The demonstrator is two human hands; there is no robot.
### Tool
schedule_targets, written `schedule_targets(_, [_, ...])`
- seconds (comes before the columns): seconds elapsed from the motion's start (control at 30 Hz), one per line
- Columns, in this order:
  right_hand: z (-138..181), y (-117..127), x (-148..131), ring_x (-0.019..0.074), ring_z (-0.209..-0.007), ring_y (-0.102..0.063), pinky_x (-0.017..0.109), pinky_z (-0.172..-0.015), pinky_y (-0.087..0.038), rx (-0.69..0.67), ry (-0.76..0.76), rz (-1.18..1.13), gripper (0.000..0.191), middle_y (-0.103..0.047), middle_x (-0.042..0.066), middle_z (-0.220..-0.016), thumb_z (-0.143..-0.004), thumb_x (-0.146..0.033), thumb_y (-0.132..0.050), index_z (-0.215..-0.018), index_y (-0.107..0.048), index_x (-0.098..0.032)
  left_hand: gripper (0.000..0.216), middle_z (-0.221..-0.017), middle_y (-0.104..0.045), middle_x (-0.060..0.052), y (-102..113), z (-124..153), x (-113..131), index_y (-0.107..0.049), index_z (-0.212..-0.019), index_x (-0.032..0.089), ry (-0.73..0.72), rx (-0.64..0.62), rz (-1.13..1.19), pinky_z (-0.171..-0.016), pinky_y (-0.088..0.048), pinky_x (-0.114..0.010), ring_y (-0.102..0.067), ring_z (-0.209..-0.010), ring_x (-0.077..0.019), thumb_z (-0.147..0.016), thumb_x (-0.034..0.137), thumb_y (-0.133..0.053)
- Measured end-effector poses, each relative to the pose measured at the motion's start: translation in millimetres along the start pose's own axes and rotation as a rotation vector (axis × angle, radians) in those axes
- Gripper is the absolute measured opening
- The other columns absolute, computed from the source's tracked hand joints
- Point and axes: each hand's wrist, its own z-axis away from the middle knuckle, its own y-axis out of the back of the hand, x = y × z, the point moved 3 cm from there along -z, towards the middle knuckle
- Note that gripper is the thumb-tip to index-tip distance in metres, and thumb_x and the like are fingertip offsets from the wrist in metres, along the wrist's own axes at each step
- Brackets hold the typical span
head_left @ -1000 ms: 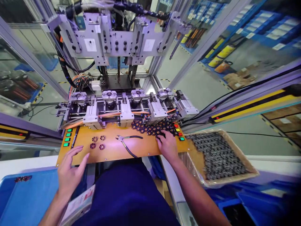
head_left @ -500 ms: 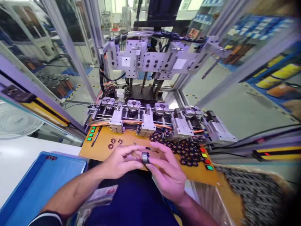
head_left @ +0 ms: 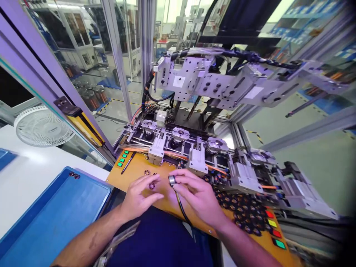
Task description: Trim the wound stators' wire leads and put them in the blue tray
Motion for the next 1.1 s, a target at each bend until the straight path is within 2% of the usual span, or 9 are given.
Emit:
schedule_targets(0.1, [-57,15,11,0.0192,-0.094,-0.068,0.034,-0.084,-0.056,-0.048,0.116,0.173,0.012,-0.07,0.009,-0.102,-0.09,-0.021,-0.059,-0.088,-0.071,-0.019,0.036,-0.104,-0.075,-0.008,5,28,-45,-0.06,-0.121,0.02,0.14,0.192,-0.185,-0.082,-0.06,-0.032,-0.071,-0.092,-0.0187,-0.086,0.027,-0.066])
schedule_targets(0.2, [-129,18,35,0.0202,-0.094,-0.066,0.038,-0.087,-0.054,-0.05,0.184,0.264,0.01,-0.07,0.009,-0.102,-0.086,-0.019,-0.063,-0.084,-0.072,-0.017,0.029,-0.102,-0.074,-0.009,1,49,-83,-0.059,-0.118,0.017,0.18,0.299,-0.27,-0.084,-0.059,-0.035,-0.071,-0.093,-0.0201,-0.09,0.025,-0.061])
schedule_targets(0.3, [-191,1,65,0.019,-0.092,-0.065,0.038,-0.086,-0.053,-0.08,0.234,0.352,0.009,-0.068,0.01,-0.104,-0.087,-0.019,-0.064,-0.082,-0.069,-0.014,0.03,-0.103,-0.073,-0.011,-6,59,-107,-0.056,-0.121,0.015,0.179,0.344,-0.313,-0.083,-0.06,-0.037,-0.071,-0.093,-0.0207,-0.092,0.025,-0.057])
schedule_targets(0.4, [-228,-20,92,0.0175,-0.095,-0.063,0.039,-0.088,-0.053,-0.156,0.285,0.421,0.015,-0.066,0.006,-0.105,-0.092,-0.028,-0.062,-0.091,-0.066,-0.013,0.031,-0.101,-0.073,-0.011,-12,62,-119,-0.057,-0.12,0.016,0.152,0.35,-0.36,-0.081,-0.06,-0.037,-0.071,-0.091,-0.0212,-0.09,0.025,-0.058])
schedule_targets(0.5, [-240,-32,111,0.0171,-0.095,-0.063,0.039,-0.087,-0.054,-0.22,0.315,0.463,0.021,-0.065,0.006,-0.106,-0.095,-0.033,-0.059,-0.1,-0.064,-0.014,0.031,-0.101,-0.073,-0.011,-16,63,-123,-0.058,-0.118,0.017,0.124,0.331,-0.403,-0.082,-0.06,-0.038,-0.071,-0.093,-0.0225,-0.088,0.025,-0.061])
schedule_targets(0.67, [-241,-35,124,0.0174,-0.097,-0.063,0.039,-0.088,-0.053,-0.28,0.325,0.509,0.02,-0.065,0.006,-0.109,-0.095,-0.032,-0.058,-0.1,-0.064,-0.014,0.034,-0.103,-0.073,-0.012,-19,63,-123,-0.057,-0.12,0.017,0.123,0.306,-0.458,-0.081,-0.059,-0.039,-0.07,-0.094,-0.0238,-0.087,0.025,-0.062])
schedule_targets(1.1, [-243,-46,112,0.0175,-0.097,-0.063,0.037,-0.086,-0.052,-0.347,0.18,0.736,0.013,-0.066,0.006,-0.107,-0.093,-0.024,-0.059,-0.093,-0.065,-0.012,0.037,-0.103,-0.073,-0.012,-16,58,-120,-0.053,-0.123,0.016,0.095,0.254,-0.502,-0.079,-0.059,-0.038,-0.07,-0.092,-0.0234,-0.088,0.024,-0.06])
